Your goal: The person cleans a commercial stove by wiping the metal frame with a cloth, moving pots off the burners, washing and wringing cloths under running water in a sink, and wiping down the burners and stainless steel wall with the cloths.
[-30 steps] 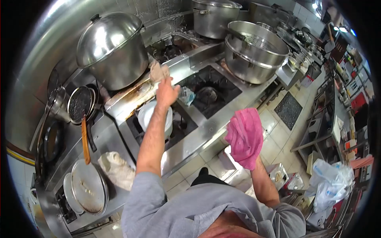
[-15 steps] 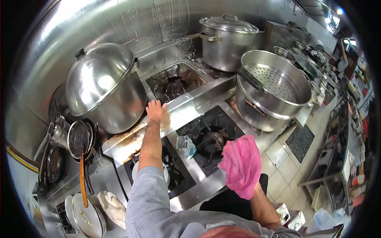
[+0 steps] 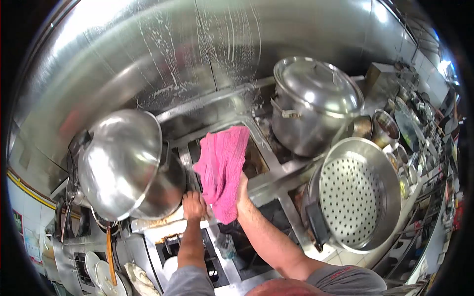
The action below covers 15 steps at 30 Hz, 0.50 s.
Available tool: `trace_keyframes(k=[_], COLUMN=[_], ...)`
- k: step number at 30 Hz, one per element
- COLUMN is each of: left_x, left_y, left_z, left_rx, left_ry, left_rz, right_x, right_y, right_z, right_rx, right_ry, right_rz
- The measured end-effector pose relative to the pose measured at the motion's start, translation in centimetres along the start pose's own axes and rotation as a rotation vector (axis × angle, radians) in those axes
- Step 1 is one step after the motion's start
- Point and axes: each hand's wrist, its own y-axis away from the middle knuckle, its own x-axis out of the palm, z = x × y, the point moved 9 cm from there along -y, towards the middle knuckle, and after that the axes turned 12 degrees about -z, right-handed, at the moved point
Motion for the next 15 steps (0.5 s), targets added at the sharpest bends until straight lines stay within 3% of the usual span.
trace_keyframes(k=[3,5,7,9,10,12,13,15], left_x=[1.7,1.2,1.5,1.6,1.8,1.7,1.8,2.3], left_y=[-0.1,-0.2,-0.4,-0.4,-0.5,-0.7,-0.4,-0.5], left_z=[0.8,0.6,0.8,1.1,1.2,1.4,1.7,1.9], left_rx=[-0.05,-0.044,-0.091,-0.124,-0.14,-0.153,-0.166,-0.205], left_ry=[-0.029,-0.027,-0.014,-0.011,-0.016,-0.016,-0.019,-0.02], left_rz=[0.08,0.031,0.127,0.187,0.217,0.202,0.224,0.276], right_x=[6.8,11.1,15.6,20.8,23.1,29.2,33.1,41.3], right_y=[-5.3,-9.6,-12.5,-15.5,-17.2,-19.5,-19.3,-17.3], right_z=[5.3,8.5,13.0,17.1,20.6,26.3,29.0,32.4], right_rx=[-0.156,-0.195,-0.353,-0.383,-0.66,-0.886,-1.141,-1.969], right_ry=[0.012,0.136,0.158,0.232,0.277,0.489,0.588,0.882], right_rz=[0.0,0.144,0.103,0.288,0.147,0.196,0.18,0.073])
